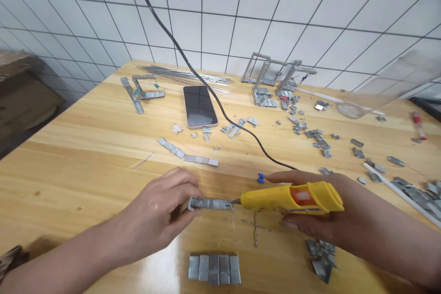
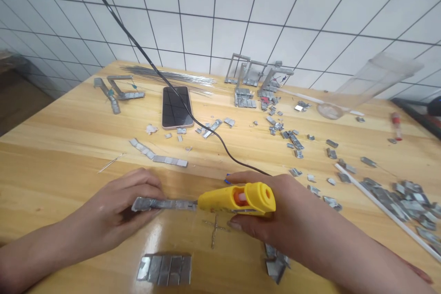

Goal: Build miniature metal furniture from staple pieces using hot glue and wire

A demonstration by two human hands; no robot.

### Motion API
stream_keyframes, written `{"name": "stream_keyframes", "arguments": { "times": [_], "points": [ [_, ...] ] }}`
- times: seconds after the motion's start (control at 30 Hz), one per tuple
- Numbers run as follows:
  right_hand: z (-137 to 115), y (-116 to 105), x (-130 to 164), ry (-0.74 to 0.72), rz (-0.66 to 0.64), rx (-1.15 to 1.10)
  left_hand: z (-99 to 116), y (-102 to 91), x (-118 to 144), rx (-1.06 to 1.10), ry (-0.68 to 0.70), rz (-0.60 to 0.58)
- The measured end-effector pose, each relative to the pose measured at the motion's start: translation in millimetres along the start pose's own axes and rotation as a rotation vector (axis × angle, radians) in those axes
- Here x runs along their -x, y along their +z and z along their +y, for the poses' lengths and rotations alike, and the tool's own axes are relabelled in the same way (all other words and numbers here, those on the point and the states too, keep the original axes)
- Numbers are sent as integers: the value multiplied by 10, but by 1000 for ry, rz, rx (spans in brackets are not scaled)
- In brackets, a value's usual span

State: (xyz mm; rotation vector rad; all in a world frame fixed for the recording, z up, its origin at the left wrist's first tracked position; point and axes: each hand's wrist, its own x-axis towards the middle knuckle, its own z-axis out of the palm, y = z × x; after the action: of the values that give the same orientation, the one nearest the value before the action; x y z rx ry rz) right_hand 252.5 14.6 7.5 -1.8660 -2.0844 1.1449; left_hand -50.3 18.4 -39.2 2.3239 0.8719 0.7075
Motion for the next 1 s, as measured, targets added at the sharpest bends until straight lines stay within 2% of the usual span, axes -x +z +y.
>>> {"name": "stream_keyframes", "arguments": {
  "times": [0.3, 0.53, 0.77, 1.0],
  "points": [
    [136, 118, -7, -22, -33, 18, -7, -44, -1, -43, -10, -36],
    [14, 213, -38, 31, -66, -38, -5, -25, -14, -48, -1, -36],
    [12, 274, -83, 18, -126, -80, 13, -5, -10, -53, -13, -23],
    [-138, 273, -93, -23, -94, -61, 5, 2, -7, -44, -33, -28]
  ]
}}
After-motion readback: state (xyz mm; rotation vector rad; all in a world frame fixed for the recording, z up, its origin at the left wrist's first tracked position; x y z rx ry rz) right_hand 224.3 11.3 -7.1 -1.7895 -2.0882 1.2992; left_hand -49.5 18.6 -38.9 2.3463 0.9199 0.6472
